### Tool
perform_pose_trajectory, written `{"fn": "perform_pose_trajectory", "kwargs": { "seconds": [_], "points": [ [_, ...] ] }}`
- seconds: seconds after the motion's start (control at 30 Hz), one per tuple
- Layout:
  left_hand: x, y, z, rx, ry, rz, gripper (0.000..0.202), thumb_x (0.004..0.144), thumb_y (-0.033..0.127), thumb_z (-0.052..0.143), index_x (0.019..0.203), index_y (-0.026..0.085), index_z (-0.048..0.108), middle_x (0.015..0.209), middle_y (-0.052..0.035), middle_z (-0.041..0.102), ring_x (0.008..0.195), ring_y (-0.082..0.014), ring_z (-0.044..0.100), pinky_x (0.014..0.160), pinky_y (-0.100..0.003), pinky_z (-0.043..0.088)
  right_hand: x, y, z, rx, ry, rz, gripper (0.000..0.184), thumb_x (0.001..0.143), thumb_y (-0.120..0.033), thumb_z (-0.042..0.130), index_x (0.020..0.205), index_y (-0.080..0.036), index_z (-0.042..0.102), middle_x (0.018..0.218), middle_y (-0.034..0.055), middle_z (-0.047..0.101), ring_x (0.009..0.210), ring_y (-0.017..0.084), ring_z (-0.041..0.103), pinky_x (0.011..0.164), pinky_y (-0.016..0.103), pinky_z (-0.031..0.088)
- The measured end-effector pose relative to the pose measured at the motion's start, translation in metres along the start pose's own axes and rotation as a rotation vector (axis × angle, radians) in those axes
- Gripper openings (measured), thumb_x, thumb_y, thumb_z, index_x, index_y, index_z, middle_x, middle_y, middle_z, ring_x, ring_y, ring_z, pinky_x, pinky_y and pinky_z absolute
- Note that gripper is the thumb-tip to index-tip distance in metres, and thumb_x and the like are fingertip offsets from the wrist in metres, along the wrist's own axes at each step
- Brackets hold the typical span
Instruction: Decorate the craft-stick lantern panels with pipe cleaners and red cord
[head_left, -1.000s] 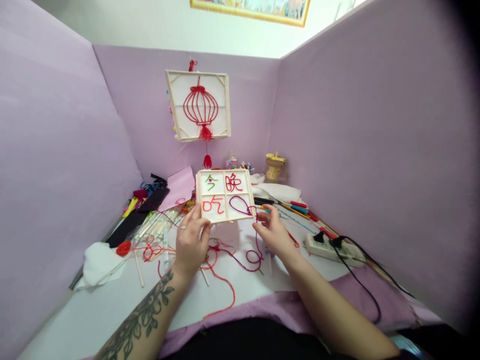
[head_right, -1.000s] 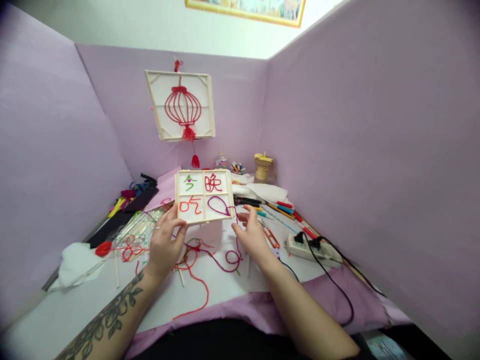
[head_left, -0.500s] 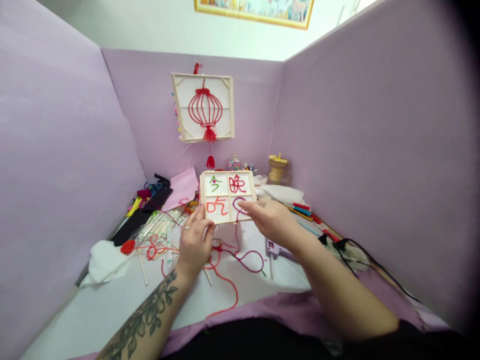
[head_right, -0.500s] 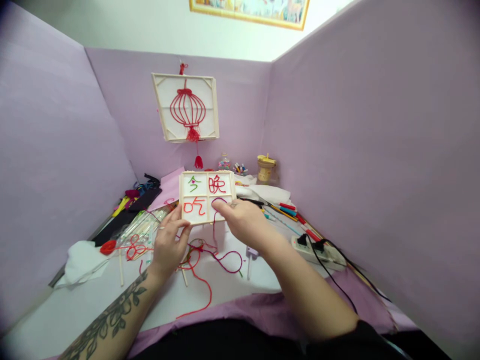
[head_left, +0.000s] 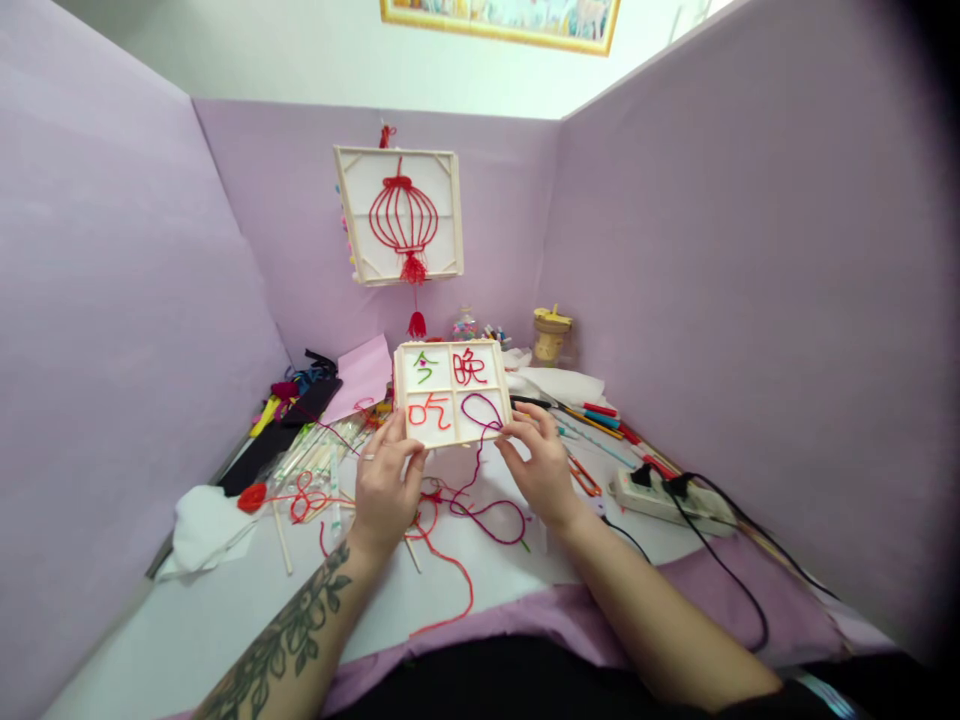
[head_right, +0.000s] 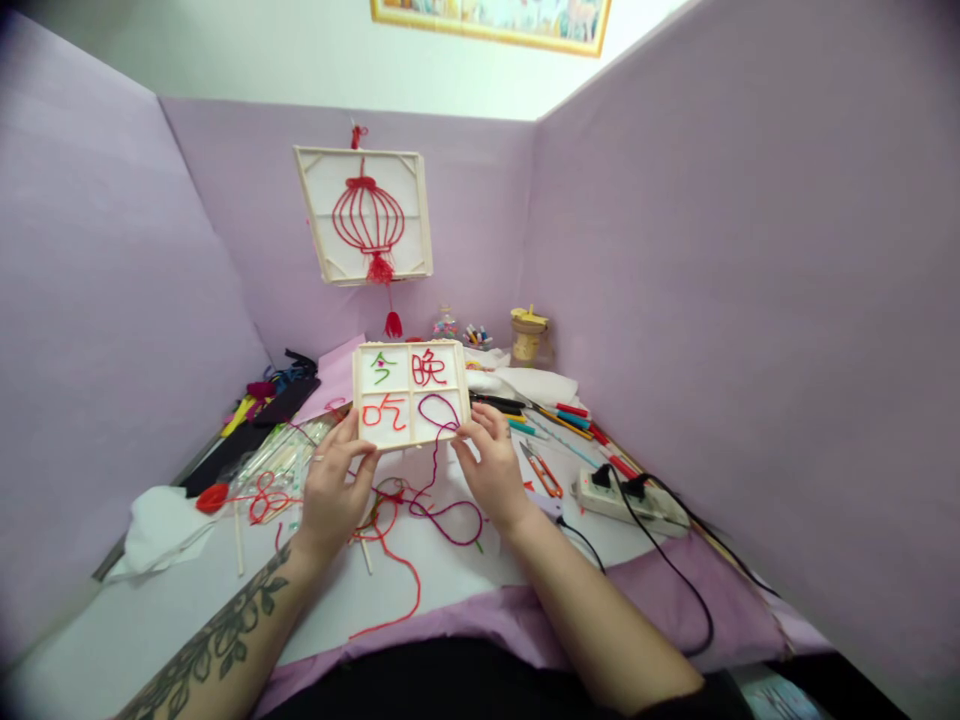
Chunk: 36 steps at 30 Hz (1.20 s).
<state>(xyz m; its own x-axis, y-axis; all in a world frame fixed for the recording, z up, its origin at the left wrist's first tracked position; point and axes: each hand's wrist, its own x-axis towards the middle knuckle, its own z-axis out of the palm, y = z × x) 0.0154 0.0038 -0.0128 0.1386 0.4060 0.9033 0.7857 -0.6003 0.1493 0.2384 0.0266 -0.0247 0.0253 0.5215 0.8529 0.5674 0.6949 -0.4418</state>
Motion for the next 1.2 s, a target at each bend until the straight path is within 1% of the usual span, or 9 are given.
{"fn": "perform_pose_trajectory", "kwargs": {
  "seconds": [0.23, 0.3, 0.37, 0.43, 0.53, 0.67, 0.8, 1.0, 1.2],
  "points": [
    [0.004, 0.01, -0.01, 0.01, 0.066, 0.005, 0.018, 0.085, 0.015, 0.062, 0.101, 0.021, 0.057, 0.128, -0.0138, 0.061, 0.126, -0.0272, 0.052, 0.101, -0.049, 0.045, -0.001, -0.002, 0.001, -0.036, 0.009, -0.009, 0.007, 0.087, -0.019, 0.058, 0.092, -0.022, 0.063, 0.114, 0.0099, 0.056, 0.109, 0.022, 0.06, 0.092, 0.041, 0.054],
    [0.001, 0.023, -0.016, -0.074, 0.12, 0.05, 0.018, 0.082, 0.013, 0.064, 0.097, 0.023, 0.057, 0.107, -0.0079, 0.07, 0.11, -0.0236, 0.062, 0.096, -0.044, 0.048, -0.002, -0.002, 0.002, -0.023, 0.008, 0.004, 0.007, 0.088, -0.019, 0.058, 0.092, -0.022, 0.063, 0.113, 0.0101, 0.055, 0.106, 0.021, 0.06, 0.09, 0.041, 0.055],
    [-0.003, 0.039, -0.018, -0.254, 0.023, 0.035, 0.013, 0.082, 0.016, 0.064, 0.09, 0.024, 0.057, 0.082, -0.001, 0.069, 0.082, -0.017, 0.066, 0.081, -0.034, 0.052, -0.004, -0.001, 0.004, -0.011, 0.014, 0.033, 0.007, 0.088, -0.02, 0.058, 0.094, -0.021, 0.062, 0.114, 0.0104, 0.053, 0.101, 0.02, 0.061, 0.086, 0.04, 0.056],
    [-0.006, 0.052, -0.011, -0.391, -0.249, -0.271, 0.01, 0.085, 0.025, 0.06, 0.094, 0.022, 0.057, 0.073, -0.0002, 0.065, 0.064, -0.0139, 0.062, 0.064, -0.028, 0.05, -0.005, 0.001, 0.005, -0.006, 0.021, 0.053, 0.01, 0.088, -0.022, 0.059, 0.098, -0.021, 0.06, 0.114, 0.0107, 0.052, 0.099, 0.02, 0.06, 0.083, 0.04, 0.057],
    [-0.003, 0.059, 0.01, -0.583, -0.533, -0.782, 0.046, 0.084, 0.036, 0.058, 0.123, 0.013, 0.047, 0.059, 0.0054, 0.056, 0.054, -0.0137, 0.056, 0.054, -0.026, 0.043, -0.007, 0.002, 0.005, -0.021, 0.023, 0.05, 0.012, 0.088, -0.021, 0.059, 0.1, -0.021, 0.059, 0.112, 0.0105, 0.052, 0.105, 0.022, 0.057, 0.083, 0.041, 0.057],
    [0.007, 0.053, 0.034, -0.733, -0.699, -1.015, 0.042, 0.08, 0.038, 0.061, 0.11, 0.01, 0.054, 0.051, 0.0091, 0.046, 0.047, -0.011, 0.047, 0.05, -0.023, 0.034, -0.007, 0.001, 0.004, -0.039, 0.018, 0.046, 0.009, 0.088, -0.021, 0.058, 0.097, -0.022, 0.059, 0.11, 0.0095, 0.052, 0.103, 0.022, 0.057, 0.081, 0.039, 0.057],
    [0.016, 0.057, 0.022, -0.492, -0.733, -0.806, 0.019, 0.084, 0.034, 0.055, 0.078, 0.016, 0.059, 0.051, 0.0049, 0.049, 0.047, -0.011, 0.046, 0.05, -0.024, 0.031, -0.007, 0.001, 0.003, -0.045, 0.013, 0.028, 0.009, 0.088, -0.02, 0.058, 0.096, -0.022, 0.06, 0.107, 0.0086, 0.052, 0.101, 0.02, 0.057, 0.08, 0.037, 0.057],
    [0.046, 0.073, -0.014, 0.132, -0.617, -0.164, 0.021, 0.093, 0.03, 0.046, 0.086, 0.02, 0.063, 0.073, -0.0044, 0.07, 0.064, -0.0183, 0.064, 0.057, -0.028, 0.038, -0.009, 0.002, 0.002, -0.055, 0.021, 0.008, 0.007, 0.089, -0.02, 0.057, 0.094, -0.023, 0.062, 0.106, 0.0078, 0.051, 0.096, 0.019, 0.059, 0.081, 0.037, 0.057],
    [0.093, 0.063, -0.003, 0.272, -0.546, -0.077, 0.022, 0.094, 0.033, 0.047, 0.089, 0.02, 0.064, 0.08, -0.0046, 0.072, 0.071, -0.0191, 0.066, 0.06, -0.028, 0.041, -0.01, 0.002, 0.003, -0.057, 0.012, 0.025, 0.01, 0.09, -0.022, 0.055, 0.095, -0.024, 0.063, 0.105, 0.0076, 0.052, 0.093, 0.018, 0.06, 0.08, 0.037, 0.057]
  ]
}}
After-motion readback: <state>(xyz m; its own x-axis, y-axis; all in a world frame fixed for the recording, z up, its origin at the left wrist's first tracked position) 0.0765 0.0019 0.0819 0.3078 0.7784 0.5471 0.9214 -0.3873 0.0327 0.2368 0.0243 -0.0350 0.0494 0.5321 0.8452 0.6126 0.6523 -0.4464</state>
